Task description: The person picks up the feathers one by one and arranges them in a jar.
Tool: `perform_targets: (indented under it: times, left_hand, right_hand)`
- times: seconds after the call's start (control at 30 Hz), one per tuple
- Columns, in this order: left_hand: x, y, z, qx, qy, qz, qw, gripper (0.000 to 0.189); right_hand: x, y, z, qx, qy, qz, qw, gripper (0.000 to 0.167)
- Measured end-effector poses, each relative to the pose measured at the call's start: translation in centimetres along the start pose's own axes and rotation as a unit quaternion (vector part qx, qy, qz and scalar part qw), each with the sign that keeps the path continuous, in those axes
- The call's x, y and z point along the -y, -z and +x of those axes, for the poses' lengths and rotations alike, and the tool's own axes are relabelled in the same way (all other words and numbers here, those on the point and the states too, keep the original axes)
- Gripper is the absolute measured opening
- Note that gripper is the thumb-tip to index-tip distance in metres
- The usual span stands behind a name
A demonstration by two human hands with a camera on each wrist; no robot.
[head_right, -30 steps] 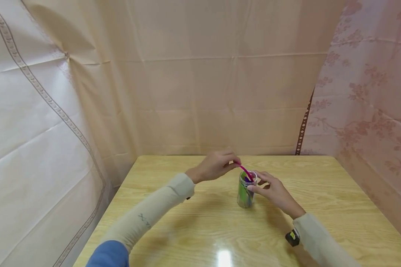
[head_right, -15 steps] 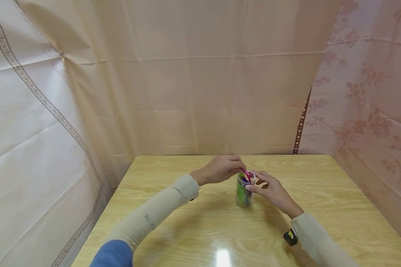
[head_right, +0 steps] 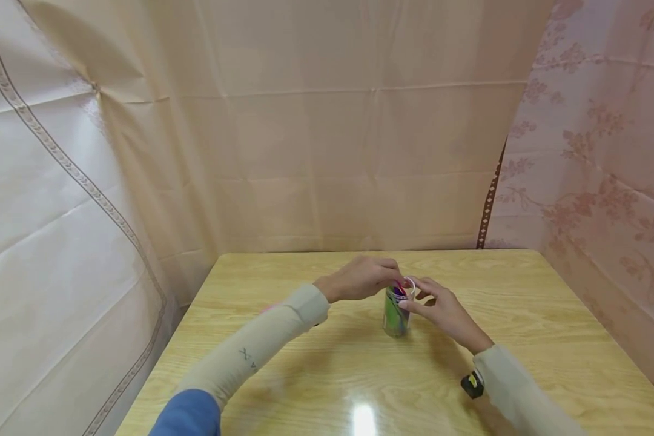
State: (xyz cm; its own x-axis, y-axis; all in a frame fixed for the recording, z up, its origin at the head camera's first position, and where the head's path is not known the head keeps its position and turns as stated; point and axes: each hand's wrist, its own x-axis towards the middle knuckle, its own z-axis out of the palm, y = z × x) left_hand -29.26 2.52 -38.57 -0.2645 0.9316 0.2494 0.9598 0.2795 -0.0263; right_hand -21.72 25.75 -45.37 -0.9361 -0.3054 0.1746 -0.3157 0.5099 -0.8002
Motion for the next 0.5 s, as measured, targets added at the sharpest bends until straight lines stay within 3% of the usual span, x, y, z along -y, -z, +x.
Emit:
perform_targets:
  times: [0.33,0.5]
  left_hand:
    - [-0.22,0.62,0.65,0.050,-0.005,0.024,0.9985,0.030]
    - [-0.35,0.98,0.59,0.056,0.008,0.016,0.9982,0.036]
  right_hand:
    - [-0.03,0.00,0.05,0.000,-0.001,-0.001,1.0000,0.064]
    - [-0.12,-0.04,0.10,-0.002,0.002,-0.003,1.0000,0.062]
